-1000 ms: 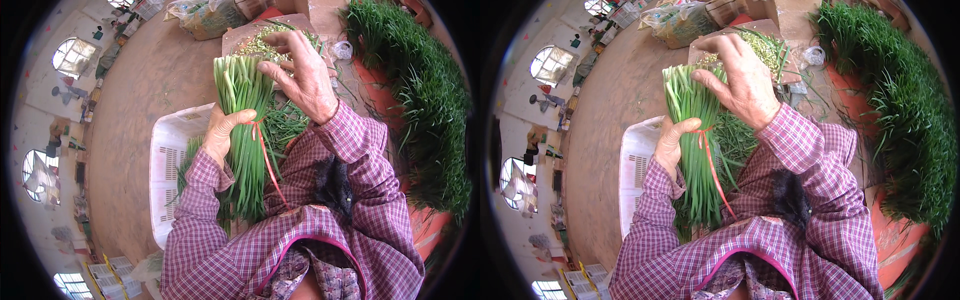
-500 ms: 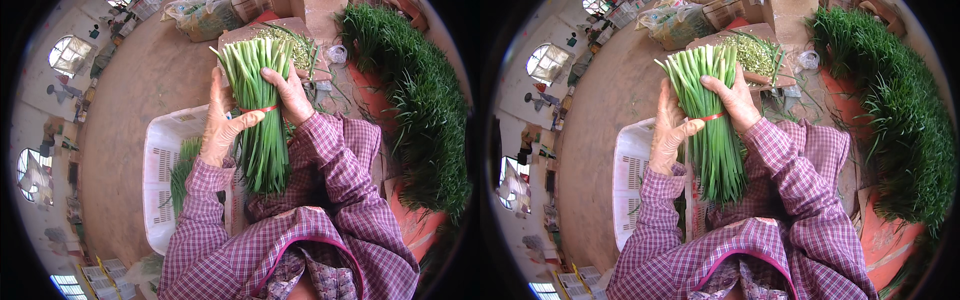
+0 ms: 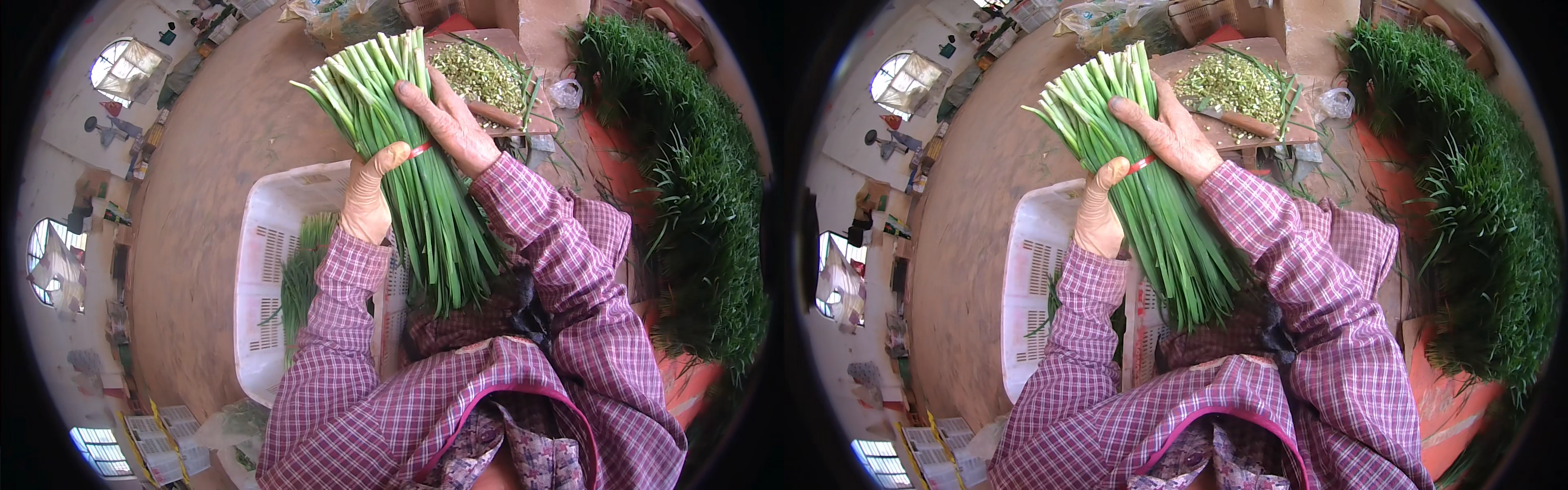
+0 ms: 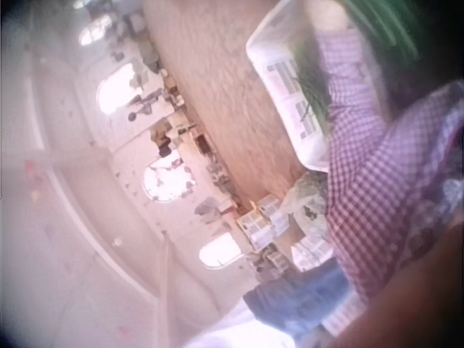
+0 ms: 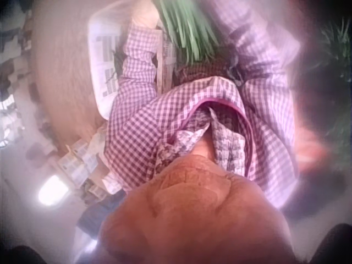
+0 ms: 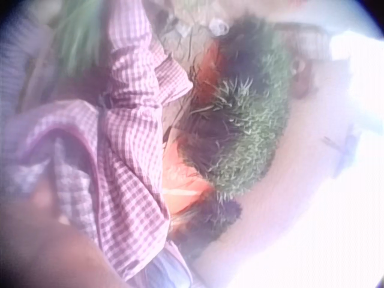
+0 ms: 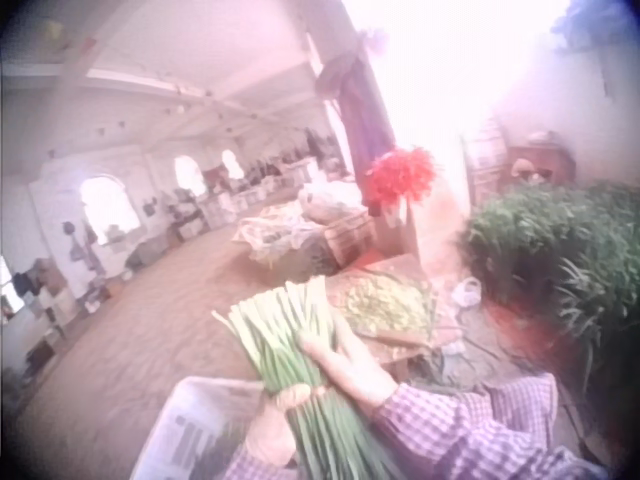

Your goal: The person bundles bunches of chives with a red tie and trims the ends using a knife on a wooden board before placing the finished bundles into a white plastic crate.

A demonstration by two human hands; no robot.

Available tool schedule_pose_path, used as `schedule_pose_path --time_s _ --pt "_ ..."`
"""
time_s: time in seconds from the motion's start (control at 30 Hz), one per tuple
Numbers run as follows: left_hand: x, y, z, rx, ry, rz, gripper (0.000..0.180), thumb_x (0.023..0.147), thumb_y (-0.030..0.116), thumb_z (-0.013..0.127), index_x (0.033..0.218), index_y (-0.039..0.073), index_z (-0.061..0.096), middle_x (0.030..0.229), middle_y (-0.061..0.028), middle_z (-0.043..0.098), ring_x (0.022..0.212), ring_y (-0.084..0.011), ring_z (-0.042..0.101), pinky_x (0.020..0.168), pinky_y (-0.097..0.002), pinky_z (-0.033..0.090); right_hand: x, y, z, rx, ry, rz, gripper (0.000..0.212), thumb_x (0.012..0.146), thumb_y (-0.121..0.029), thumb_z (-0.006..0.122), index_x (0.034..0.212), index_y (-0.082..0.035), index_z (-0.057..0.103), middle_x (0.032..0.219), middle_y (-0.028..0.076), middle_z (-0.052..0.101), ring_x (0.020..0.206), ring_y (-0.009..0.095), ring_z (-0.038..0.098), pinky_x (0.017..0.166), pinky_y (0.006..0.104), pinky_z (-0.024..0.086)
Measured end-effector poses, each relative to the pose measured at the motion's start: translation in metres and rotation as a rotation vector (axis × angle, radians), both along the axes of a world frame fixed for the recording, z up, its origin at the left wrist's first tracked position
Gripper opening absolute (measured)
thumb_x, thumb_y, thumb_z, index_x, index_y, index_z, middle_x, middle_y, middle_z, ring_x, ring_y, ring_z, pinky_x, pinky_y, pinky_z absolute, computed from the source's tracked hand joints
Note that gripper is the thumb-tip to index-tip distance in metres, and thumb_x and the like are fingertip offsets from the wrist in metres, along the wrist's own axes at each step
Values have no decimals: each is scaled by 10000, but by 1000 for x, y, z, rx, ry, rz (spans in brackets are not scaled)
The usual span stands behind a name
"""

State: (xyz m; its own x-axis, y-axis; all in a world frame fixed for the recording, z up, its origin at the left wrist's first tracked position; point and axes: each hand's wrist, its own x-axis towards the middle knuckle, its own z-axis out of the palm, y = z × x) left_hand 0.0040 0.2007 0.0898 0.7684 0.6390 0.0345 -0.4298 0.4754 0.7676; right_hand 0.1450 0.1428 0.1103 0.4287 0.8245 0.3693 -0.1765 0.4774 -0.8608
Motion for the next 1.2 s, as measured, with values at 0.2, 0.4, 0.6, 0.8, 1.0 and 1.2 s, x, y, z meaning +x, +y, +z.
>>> schedule_pose_path --time_s 0.2,0.4,0.6,0.8,1.0,1.2 --pt "-9 37 4 7 -42 100 571 799 263 835 1286 76 604 1154 -47 672 1069 -198 654 949 -365 567 -29 -31 -63 -135 -683 -161 1194 763 -554 824 1578 -5 147 1472 302 442 1365 381 477 1128 455 399" --pt "-38 83 9 161 -55 314 581 804 340 853 1266 78 616 1171 -5 638 1068 -152 626 950 -332 542 57 -77 -137 -1170 -1502 144 727 832 -562 759 1427 -224 515 1062 120 704 890 234 685 684 407 563" --pt "-38 59 2 159 -26 252 607 788 265 871 1289 64 594 1163 -18 645 1049 -163 638 912 -334 556 55 -55 -14 -194 -1040 -572 140 957 -122 613 1036 -24 673 895 145 727 788 265 730 691 380 580" --pt "-11 13 16 180 -141 70 640 798 197 862 1334 23 558 1200 -60 648 1090 -205 645 953 -340 549 -21 -8 45 41 -838 -420 188 871 -150 731 975 -25 637 837 137 704 736 269 717 659 365 571" --pt "-11 20 -5 191 -64 87 692 781 214 879 1352 20 540 1228 -62 645 1098 -187 643 951 -335 549 -18 -9 36 -60 -824 -363 227 890 -114 743 1049 6 636 803 88 721 680 132 693 645 273 556" --pt "-13 13 -5 152 -34 102 618 766 226 892 1271 24 599 1162 -40 673 1022 -166 667 910 -321 563 -9 -11 33 -26 -603 -249 154 870 -97 696 953 32 677 719 93 703 646 136 683 633 293 560"
